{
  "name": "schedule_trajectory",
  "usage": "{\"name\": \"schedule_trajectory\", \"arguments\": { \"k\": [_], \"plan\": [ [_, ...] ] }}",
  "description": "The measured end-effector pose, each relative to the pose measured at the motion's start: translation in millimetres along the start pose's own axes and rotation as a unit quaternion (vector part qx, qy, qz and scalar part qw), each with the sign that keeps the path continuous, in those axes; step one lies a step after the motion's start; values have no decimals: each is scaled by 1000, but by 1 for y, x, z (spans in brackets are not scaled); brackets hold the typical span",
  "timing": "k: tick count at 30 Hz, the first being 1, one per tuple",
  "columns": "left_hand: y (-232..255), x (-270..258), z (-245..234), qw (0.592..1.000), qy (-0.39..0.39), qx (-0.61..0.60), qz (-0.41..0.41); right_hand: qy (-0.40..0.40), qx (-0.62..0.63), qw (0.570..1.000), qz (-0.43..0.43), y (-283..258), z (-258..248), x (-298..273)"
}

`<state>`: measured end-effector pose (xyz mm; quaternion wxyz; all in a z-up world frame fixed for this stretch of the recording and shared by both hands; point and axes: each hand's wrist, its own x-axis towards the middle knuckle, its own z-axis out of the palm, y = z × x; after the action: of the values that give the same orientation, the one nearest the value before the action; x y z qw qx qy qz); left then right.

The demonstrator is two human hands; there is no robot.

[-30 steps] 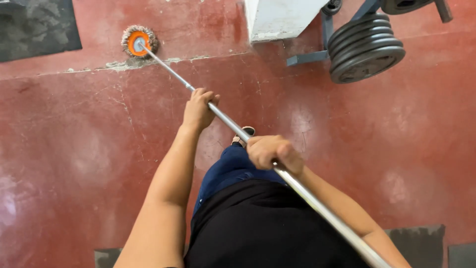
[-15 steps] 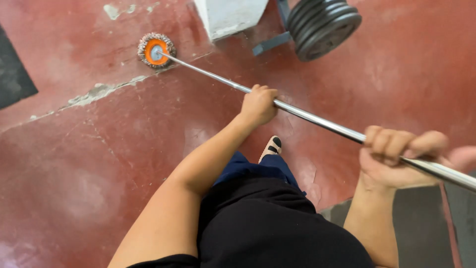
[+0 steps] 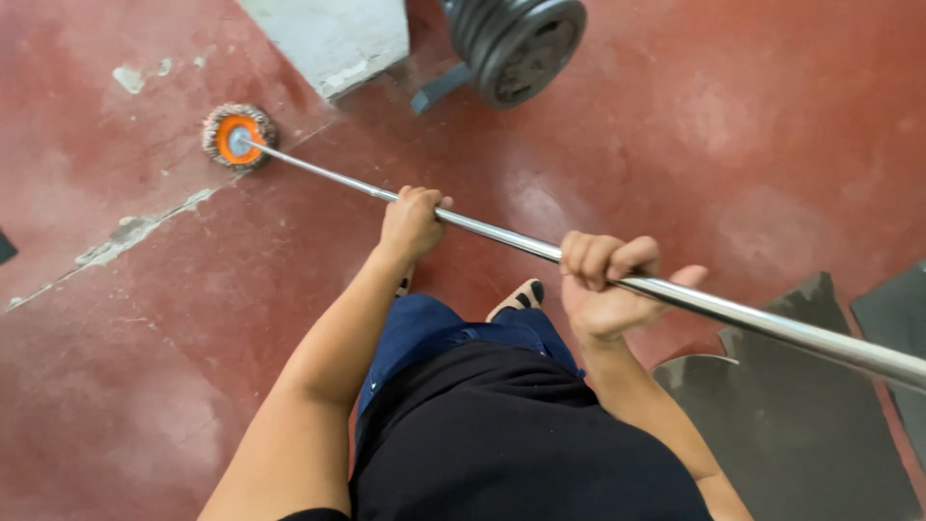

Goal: Mopping the red floor of a gym area around fitness equipment.

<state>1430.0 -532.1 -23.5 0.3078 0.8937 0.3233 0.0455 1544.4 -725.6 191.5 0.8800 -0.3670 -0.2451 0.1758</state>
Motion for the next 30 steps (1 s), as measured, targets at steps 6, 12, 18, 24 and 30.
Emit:
{"name": "schedule_trajectory", "arguments": {
  "k": [6, 12, 18, 24, 30],
  "plan": [
    [136, 21, 90, 1000, -4, 2, 18, 26, -30, 999, 4, -106, -115, 36],
    [231, 47, 118, 999, 4, 4, 34, 137, -57, 987, -58, -124, -214, 59],
    [209, 63, 124, 997, -19, 52, -47, -3, -148, 989, 14, -93, -221, 63],
    [196, 125, 183, 992, 2, 31, -126, -53, -173, 972, 152, -86, -286, 114],
    [249, 202, 222, 996, 57, 10, -64, -18, -228, 956, 183, -107, -324, 205]
  ]
}}
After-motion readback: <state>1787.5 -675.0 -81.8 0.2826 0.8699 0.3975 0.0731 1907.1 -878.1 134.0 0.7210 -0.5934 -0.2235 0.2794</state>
